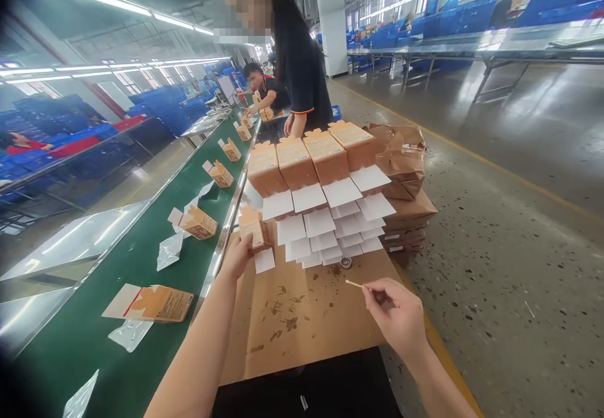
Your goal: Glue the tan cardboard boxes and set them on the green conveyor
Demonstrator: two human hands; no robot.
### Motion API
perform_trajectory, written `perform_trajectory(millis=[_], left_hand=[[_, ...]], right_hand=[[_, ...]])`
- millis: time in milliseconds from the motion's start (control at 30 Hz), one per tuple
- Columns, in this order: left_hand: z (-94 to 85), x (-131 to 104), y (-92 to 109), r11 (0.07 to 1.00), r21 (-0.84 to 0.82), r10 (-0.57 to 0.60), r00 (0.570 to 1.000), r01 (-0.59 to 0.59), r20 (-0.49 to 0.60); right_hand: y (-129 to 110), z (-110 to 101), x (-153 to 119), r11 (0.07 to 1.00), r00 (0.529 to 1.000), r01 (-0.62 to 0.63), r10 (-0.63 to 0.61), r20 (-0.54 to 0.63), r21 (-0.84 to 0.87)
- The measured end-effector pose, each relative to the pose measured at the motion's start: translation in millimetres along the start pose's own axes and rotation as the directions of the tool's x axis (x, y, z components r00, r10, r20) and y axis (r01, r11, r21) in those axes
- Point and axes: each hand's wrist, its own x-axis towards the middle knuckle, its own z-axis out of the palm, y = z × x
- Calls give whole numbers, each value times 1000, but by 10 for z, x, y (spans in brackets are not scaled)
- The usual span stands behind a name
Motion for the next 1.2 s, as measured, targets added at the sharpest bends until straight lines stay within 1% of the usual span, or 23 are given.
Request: perform_trajectory(millis=[67, 133, 200, 267, 300, 367, 433, 500, 567, 633, 667, 733, 800, 867, 900, 967, 1067, 1133, 1200], left_hand=[[-224, -267, -85, 998, -70, -1, 1000, 1, 6], [-452, -595, -215, 991, -133, -13, 1000, 15, 11], [-635, -928, -382, 985, -170, -38, 999, 39, 9], [-740, -1200, -551, 984, -163, -74, 997, 74, 9], [-761, -1300, -624, 985, -148, -91, 996, 92, 11], [-754, -1426, -732, 986, -123, -115, 993, 115, 9], [-713, -1471, -789, 988, -102, -121, 993, 119, -5], [-671, -1473, -807, 990, -87, -108, 994, 107, -10], [-641, -1464, -806, 991, -89, -97, 995, 97, 4], [-623, -1462, -800, 989, -107, -98, 995, 100, 24], [-616, -1465, -798, 988, -116, -101, 994, 104, 31], [-602, -1478, -797, 986, -124, -103, 994, 107, 34], [-583, -1498, -800, 989, -117, -92, 995, 96, 32], [-563, -1521, -804, 992, -103, -72, 997, 75, 34], [-554, -1532, -806, 993, -97, -62, 997, 65, 36], [-541, -1549, -805, 995, -89, -48, 998, 52, 40], [-538, -1563, -809, 995, -84, -44, 998, 47, 40], [-540, -1571, -833, 996, -80, -45, 998, 49, 44], [-537, -1589, -884, 997, -66, -36, 999, 39, 38]], right_hand=[[71, 71, 177, 996, 998, 57, -58, -18, -66], [172, 175, 316, 989, 997, 81, -79, 22, -123], [293, 281, 417, 982, 994, 84, -71, 80, -169], [415, 362, 490, 976, 991, 83, -60, 116, -200], [469, 386, 519, 975, 990, 83, -57, 128, -208], [552, 395, 564, 973, 988, 85, -55, 144, -214], [583, 355, 580, 971, 987, 91, -58, 153, -222], [549, 299, 541, 969, 989, 91, -62, 132, -229], [448, 290, 431, 976, 993, 78, -58, 98, -205], [295, 389, 248, 992, 993, 52, -39, 115, -116], [209, 487, 139, 998, 987, 33, -25, 157, -49], [44, 762, -87, 998, 958, -11, -9, 288, 69], [-78, 1082, -278, 992, 919, -50, -1, 395, 117], [-134, 1367, -403, 986, 891, -81, 8, 454, 142], [-139, 1478, -440, 985, 881, -91, 11, 473, 147], [-120, 1624, -474, 984, 866, -100, 14, 500, 146], [-73, 1675, -463, 986, 856, -94, 10, 517, 137], [-57, 1630, -434, 986, 862, -96, 14, 506, 136], [-52, 1542, -398, 985, 875, -104, 24, 483, 140]])
